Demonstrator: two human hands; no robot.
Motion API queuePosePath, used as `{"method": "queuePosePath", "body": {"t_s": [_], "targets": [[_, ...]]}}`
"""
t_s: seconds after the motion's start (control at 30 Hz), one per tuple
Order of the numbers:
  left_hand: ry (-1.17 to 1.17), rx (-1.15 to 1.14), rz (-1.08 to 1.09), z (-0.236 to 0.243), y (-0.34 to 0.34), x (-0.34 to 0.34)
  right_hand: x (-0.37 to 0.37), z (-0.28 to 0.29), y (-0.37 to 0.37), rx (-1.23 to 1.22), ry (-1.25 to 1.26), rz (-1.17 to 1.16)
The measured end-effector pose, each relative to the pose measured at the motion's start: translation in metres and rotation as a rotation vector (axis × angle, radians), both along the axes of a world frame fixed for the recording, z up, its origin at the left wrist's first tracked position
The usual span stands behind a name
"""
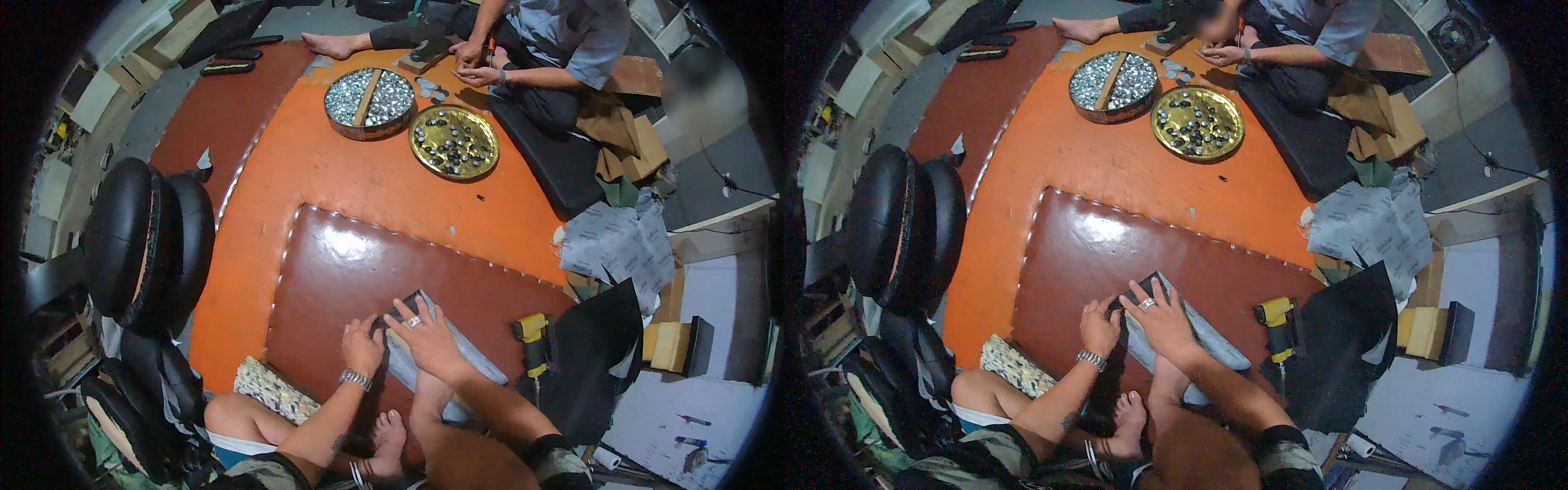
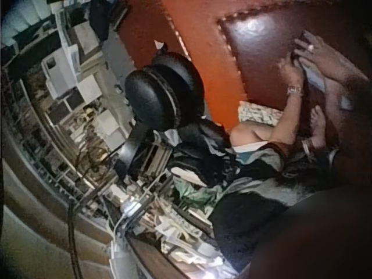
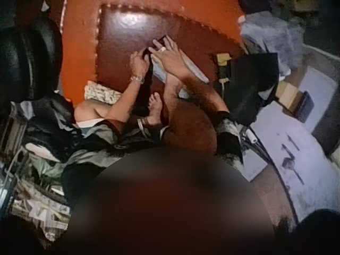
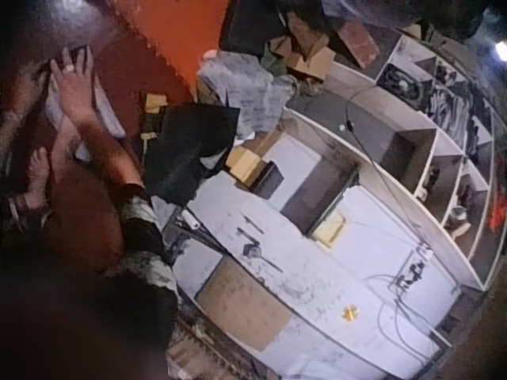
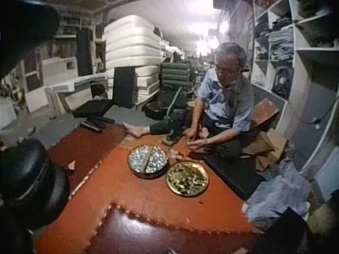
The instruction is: The person is reupholstering a piece of furniture by attaching a black fabric cover to a foam cushion using a staple gun. They repeatedly position the fabric and drive staples into the cushion's edge.
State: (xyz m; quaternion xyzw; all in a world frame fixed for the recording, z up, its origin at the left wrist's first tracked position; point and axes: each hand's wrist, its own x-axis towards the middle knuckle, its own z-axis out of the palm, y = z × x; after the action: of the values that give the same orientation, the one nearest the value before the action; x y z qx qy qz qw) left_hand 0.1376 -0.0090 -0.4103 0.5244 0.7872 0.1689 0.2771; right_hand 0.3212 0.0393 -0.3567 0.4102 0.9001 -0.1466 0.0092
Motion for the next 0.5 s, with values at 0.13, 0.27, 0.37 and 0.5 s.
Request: {"method": "queuePosePath", "body": {"t_s": [0.13,0.27,0.37,0.5], "targets": [[-0.029,0.046,0.059,-0.008,0.001,0.003,-0.016,-0.021,-0.001,-0.13,-0.261,-0.078],[-0.245,0.189,0.073,-0.015,-0.004,0.0,-0.014,-0.032,-0.007,-0.035,-0.282,-0.075],[-0.353,0.196,0.174,-0.016,-0.01,0.008,-0.012,-0.032,-0.009,-0.042,-0.273,-0.103],[-0.353,0.146,0.237,-0.008,-0.014,0.015,-0.011,-0.028,-0.008,-0.068,-0.282,-0.103]]}}
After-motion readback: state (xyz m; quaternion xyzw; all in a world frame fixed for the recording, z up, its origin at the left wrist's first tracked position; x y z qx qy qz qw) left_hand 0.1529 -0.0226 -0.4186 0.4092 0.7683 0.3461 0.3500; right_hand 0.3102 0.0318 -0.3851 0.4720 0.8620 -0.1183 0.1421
